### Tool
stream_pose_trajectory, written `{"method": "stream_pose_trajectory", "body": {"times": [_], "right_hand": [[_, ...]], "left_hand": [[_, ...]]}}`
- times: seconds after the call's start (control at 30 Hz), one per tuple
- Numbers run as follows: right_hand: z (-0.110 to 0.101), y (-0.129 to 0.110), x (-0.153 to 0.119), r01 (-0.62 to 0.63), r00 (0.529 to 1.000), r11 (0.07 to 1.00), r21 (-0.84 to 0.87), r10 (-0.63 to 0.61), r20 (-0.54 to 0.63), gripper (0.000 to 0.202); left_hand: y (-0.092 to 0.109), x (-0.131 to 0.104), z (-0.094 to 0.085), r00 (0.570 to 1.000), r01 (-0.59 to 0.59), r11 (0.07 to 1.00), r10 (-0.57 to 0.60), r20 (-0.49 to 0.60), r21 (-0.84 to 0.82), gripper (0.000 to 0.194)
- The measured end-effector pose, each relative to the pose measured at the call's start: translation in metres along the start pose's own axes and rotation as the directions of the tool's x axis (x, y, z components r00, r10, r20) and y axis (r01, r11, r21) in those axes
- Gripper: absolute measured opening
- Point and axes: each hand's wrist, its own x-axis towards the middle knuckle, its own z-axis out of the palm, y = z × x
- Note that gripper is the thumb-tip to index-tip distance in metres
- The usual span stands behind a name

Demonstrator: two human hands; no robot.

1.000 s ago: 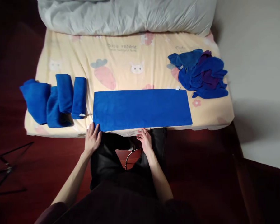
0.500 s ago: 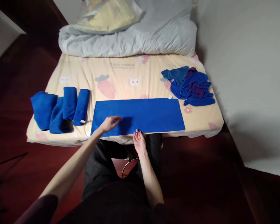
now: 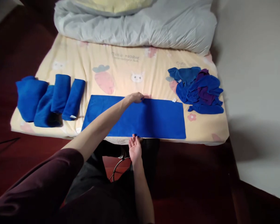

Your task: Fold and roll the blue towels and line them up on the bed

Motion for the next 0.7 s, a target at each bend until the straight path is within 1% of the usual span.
{"method": "stream_pose_trajectory", "body": {"times": [0.07,0.13,0.2,0.23,0.33,0.4,0.5,0.57,0.7], "right_hand": [[0.003,-0.003,-0.001,-0.017,1.000,1.000,0.007,0.017,-0.017,0.012],[0.006,-0.004,0.000,-0.032,0.999,0.999,0.019,0.032,-0.031,0.014],[0.009,-0.006,0.000,-0.046,0.998,0.998,0.039,0.048,-0.042,0.016],[0.010,-0.006,0.001,-0.052,0.997,0.998,0.047,0.054,-0.046,0.016],[0.011,-0.005,0.000,-0.040,0.999,0.998,0.045,0.042,-0.031,0.014],[0.008,-0.003,-0.002,-0.016,0.999,0.999,0.030,0.017,-0.031,0.013],[0.005,0.000,-0.005,0.004,0.998,1.000,0.010,-0.003,-0.068,0.013],[0.006,-0.001,-0.005,0.003,0.998,1.000,0.021,-0.001,-0.070,0.015],[0.013,-0.002,-0.007,0.001,0.999,0.998,0.063,0.002,-0.051,0.016]], "left_hand": [[-0.001,0.010,0.002,0.997,0.070,0.998,-0.070,0.024,-0.008,0.048],[-0.002,0.017,0.003,0.990,0.139,0.989,-0.139,0.001,-0.055,0.046],[-0.004,0.021,0.002,0.980,0.194,0.974,-0.197,-0.017,-0.115,0.038],[-0.006,0.023,0.000,0.975,0.218,0.965,-0.221,-0.005,-0.143,0.032],[-0.011,0.026,-0.006,0.959,0.279,0.937,-0.262,0.106,-0.210,0.020],[-0.013,0.025,-0.011,0.951,0.303,0.916,-0.272,0.151,-0.263,0.016],[-0.011,0.018,-0.015,0.948,0.318,0.881,-0.301,0.104,-0.351,0.026],[-0.008,0.013,-0.014,0.943,0.326,0.862,-0.325,0.069,-0.387,0.034],[-0.004,0.008,-0.010,0.946,0.314,0.867,-0.319,0.054,-0.387,0.038]]}}
